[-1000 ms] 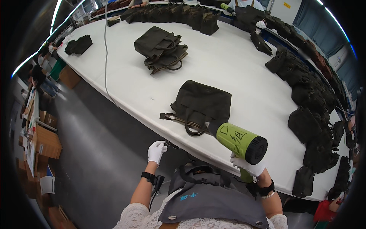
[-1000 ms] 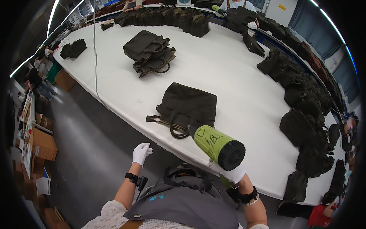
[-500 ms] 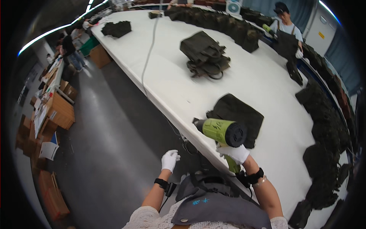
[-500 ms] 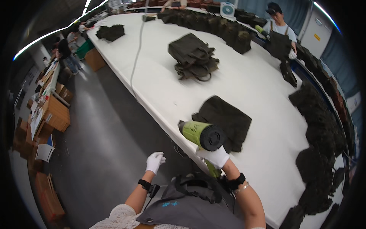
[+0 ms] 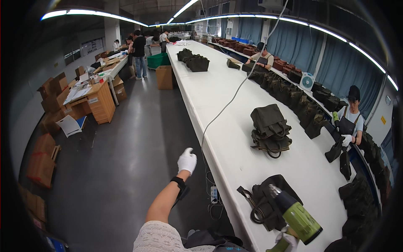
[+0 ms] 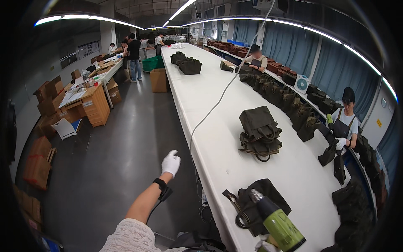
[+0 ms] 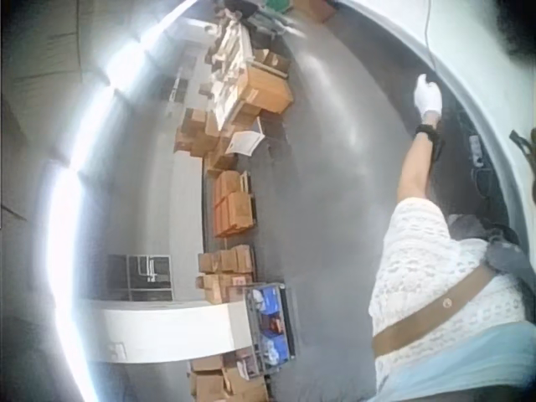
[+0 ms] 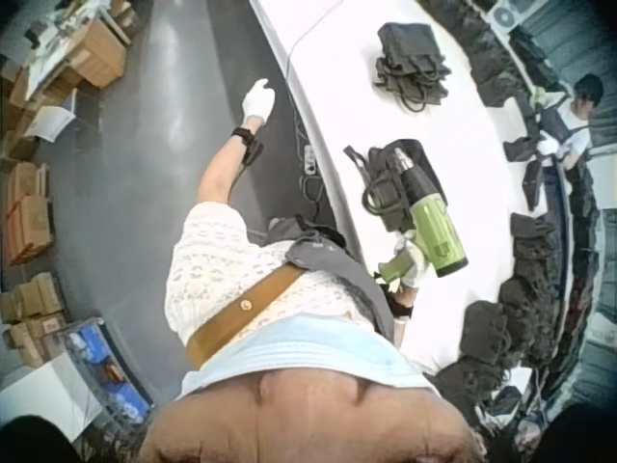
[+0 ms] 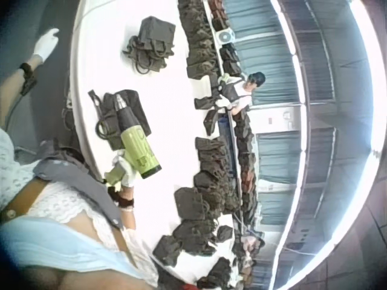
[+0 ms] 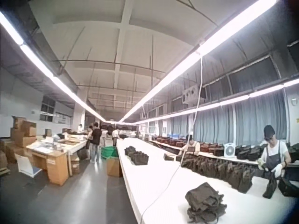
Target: Using a heat gun to smooth and finish the seams and surfaces of olive-green fabric or leather bags on a production line.
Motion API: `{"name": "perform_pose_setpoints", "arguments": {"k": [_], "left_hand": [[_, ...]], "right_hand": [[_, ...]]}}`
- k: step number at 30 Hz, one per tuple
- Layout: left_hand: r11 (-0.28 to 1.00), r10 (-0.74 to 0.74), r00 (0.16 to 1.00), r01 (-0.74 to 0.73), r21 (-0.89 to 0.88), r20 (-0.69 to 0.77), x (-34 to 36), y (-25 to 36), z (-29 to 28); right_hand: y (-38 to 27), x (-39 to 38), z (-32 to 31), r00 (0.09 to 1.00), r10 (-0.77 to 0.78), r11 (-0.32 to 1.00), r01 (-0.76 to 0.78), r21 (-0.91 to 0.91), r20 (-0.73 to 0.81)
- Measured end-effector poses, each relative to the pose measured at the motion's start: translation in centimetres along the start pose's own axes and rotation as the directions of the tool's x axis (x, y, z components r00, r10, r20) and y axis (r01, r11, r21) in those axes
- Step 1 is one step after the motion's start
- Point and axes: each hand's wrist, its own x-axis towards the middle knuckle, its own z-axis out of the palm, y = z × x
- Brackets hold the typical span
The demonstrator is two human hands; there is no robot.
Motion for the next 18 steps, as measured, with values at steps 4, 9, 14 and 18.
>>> {"name": "perform_pose_setpoints", "arguments": {"k": [4, 9, 14, 18], "left_hand": [[0.721, 0.661, 0.574, -0.664, -0.197, 0.483, -12.2, 4.9, 3.9], [0.15, 0.859, -0.117, -0.873, -0.464, 0.498, -23.5, 9.6, 11.0], [0.119, 0.866, -0.13, -0.885, -0.451, 0.483, -23.2, 8.1, 13.8], [0.037, 0.813, -0.209, -0.913, -0.407, 0.543, -24.8, 9.0, 14.2]], "right_hand": [[-5.3, -3.3, 0.5, 0.935, -0.276, 0.919, 0.325, 0.223, -0.224], [-11.1, -12.4, -0.1, 0.645, -0.49, 0.661, 0.714, 0.233, -0.587], [-8.8, -17.7, -4.3, 0.421, -0.601, 0.521, 0.851, 0.066, -0.679], [-4.5, -24.0, -11.0, 0.075, -0.887, 0.41, 0.582, -0.702, -0.456]]}}
